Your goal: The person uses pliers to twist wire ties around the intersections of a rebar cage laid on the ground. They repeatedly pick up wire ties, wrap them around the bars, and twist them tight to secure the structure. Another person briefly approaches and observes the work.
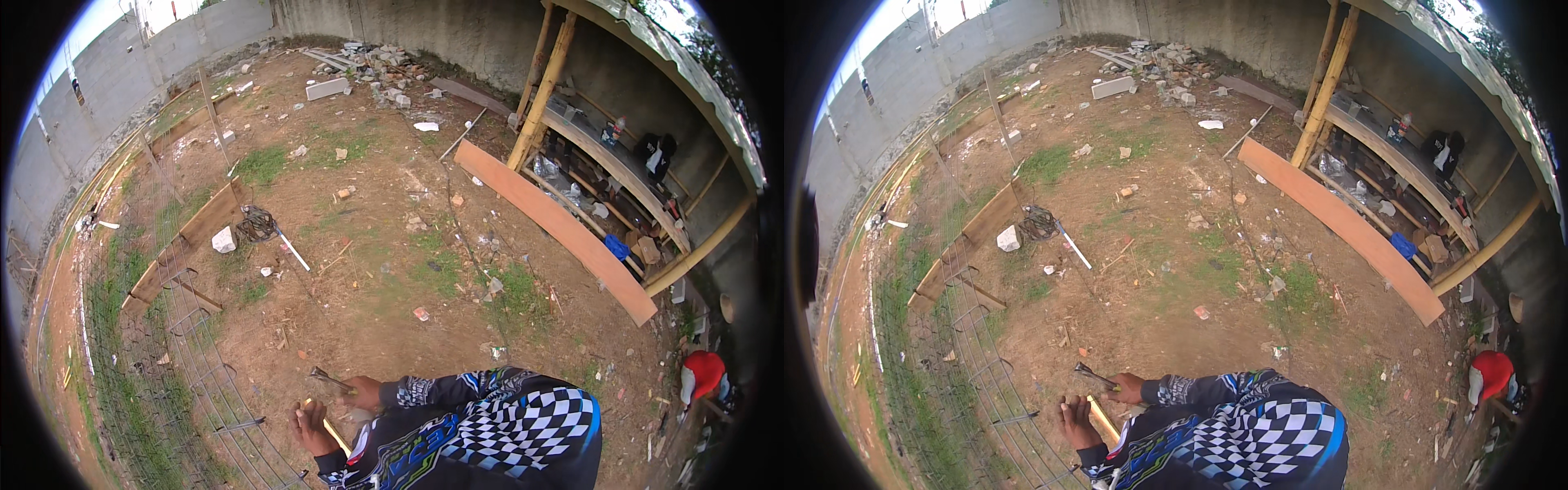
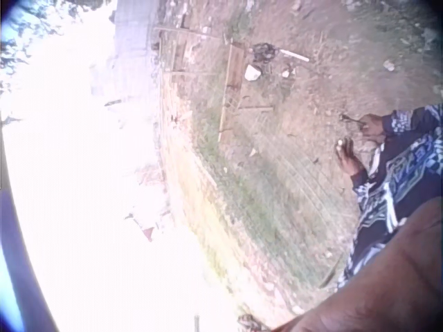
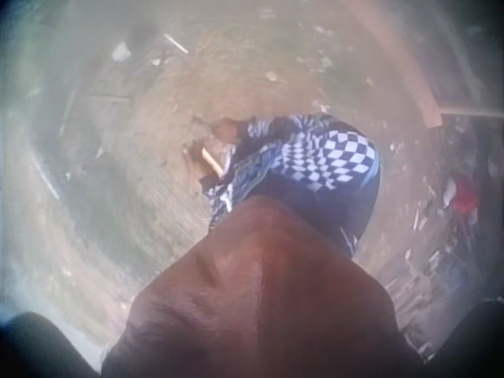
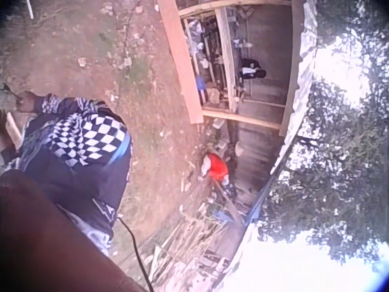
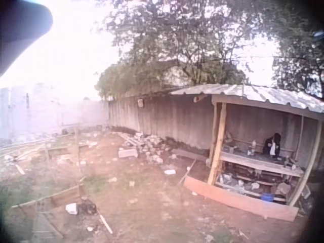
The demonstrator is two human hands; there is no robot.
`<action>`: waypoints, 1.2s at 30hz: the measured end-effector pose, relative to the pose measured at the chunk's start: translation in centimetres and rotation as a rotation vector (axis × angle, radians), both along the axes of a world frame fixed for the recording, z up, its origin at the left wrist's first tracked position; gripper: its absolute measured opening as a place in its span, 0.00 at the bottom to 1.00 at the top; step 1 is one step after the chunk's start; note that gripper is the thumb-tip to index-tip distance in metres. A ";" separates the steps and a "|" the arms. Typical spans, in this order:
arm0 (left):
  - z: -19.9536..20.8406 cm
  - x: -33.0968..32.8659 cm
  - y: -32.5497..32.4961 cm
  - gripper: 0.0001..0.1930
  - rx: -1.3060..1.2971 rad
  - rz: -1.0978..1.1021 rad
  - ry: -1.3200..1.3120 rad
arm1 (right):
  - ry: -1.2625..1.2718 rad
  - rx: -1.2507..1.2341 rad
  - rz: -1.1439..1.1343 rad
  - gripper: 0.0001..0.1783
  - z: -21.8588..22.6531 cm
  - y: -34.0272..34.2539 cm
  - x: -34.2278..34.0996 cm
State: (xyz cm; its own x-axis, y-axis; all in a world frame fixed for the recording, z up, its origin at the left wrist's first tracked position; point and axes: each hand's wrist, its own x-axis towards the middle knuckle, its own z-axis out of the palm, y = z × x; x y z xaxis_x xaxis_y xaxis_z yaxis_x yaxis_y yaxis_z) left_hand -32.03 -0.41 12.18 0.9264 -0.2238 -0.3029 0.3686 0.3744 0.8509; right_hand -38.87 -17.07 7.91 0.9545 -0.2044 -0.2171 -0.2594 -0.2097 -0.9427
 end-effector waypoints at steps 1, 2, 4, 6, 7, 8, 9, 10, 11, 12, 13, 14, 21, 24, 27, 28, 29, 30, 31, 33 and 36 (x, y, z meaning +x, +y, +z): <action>0.7 0.8 0.0 0.20 -0.013 -0.018 -0.010 | 0.034 0.022 0.003 0.23 0.4 0.3 0.7; 1.0 1.6 0.1 0.20 -0.026 -0.033 -0.020 | 0.068 0.044 0.007 0.23 0.8 0.5 1.5; 0.0 3.4 0.5 0.20 -0.019 -0.057 -0.017 | 0.086 0.059 -0.010 0.23 0.7 1.2 2.7; -0.5 5.3 0.8 0.20 -0.022 -0.075 -0.014 | 0.055 0.038 -0.043 0.23 0.3 2.0 4.0; -0.6 6.0 0.8 0.20 -0.026 -0.074 -0.009 | 0.069 0.048 -0.034 0.22 0.5 2.3 4.5; -0.8 6.7 0.8 0.20 -0.031 -0.072 -0.004 | 0.084 0.059 -0.025 0.21 0.8 2.6 5.0; -0.8 7.3 1.0 0.19 -0.014 -0.086 0.004 | 0.099 0.076 -0.016 0.21 0.8 2.9 5.4; -0.9 7.6 0.6 0.19 -0.010 -0.102 0.008 | 0.083 0.042 -0.045 0.21 0.5 2.8 5.6; -1.1 7.9 -0.2 0.19 -0.008 -0.120 0.013 | 0.068 0.008 -0.073 0.21 0.1 2.4 5.8; -0.8 8.4 -1.0 0.18 -0.002 -0.132 0.010 | 0.044 -0.025 -0.096 0.21 0.1 2.1 6.2; -0.5 8.6 -1.6 0.18 0.004 -0.171 -0.002 | 0.059 0.004 -0.126 0.20 0.2 1.7 6.3; -0.8 8.7 -2.2 0.17 -0.009 -0.193 0.016 | 0.074 0.032 -0.159 0.19 0.3 1.1 6.3; -1.8 13.5 -8.5 0.14 0.097 -0.356 -0.109 | 0.014 -0.003 -0.063 0.16 -1.1 -5.1 9.3; -1.9 16.0 -13.1 0.14 0.038 -0.359 -0.100 | -0.058 -0.047 -0.042 0.15 -1.5 -9.0 11.4; -1.9 17.9 -17.9 0.13 -0.109 -0.265 0.013 | -0.102 0.057 -0.144 0.15 -0.4 -14.2 13.9; -1.3 17.9 -19.4 0.12 -0.133 -0.255 0.046 | -0.088 0.111 -0.185 0.15 -0.3 -16.4 14.2; -0.6 18.0 -20.7 0.12 -0.156 -0.244 0.078 | -0.069 0.231 -0.219 0.15 -0.9 -17.4 14.4; -0.3 17.8 -22.1 0.12 -0.187 -0.227 0.120 | -0.078 0.325 -0.223 0.16 -0.7 -18.7 14.6; 0.5 18.0 -23.4 0.13 -0.143 -0.240 0.069 | -0.088 0.420 -0.226 0.16 -0.4 -19.8 14.9; 0.8 19.1 -25.0 0.14 -0.105 -0.268 -0.028 | -0.101 0.547 -0.208 0.17 -0.1 -21.5 15.4; 1.3 19.9 -27.8 0.16 -0.037 -0.236 -0.094 | -0.115 0.607 -0.195 0.18 0.2 -22.4 16.5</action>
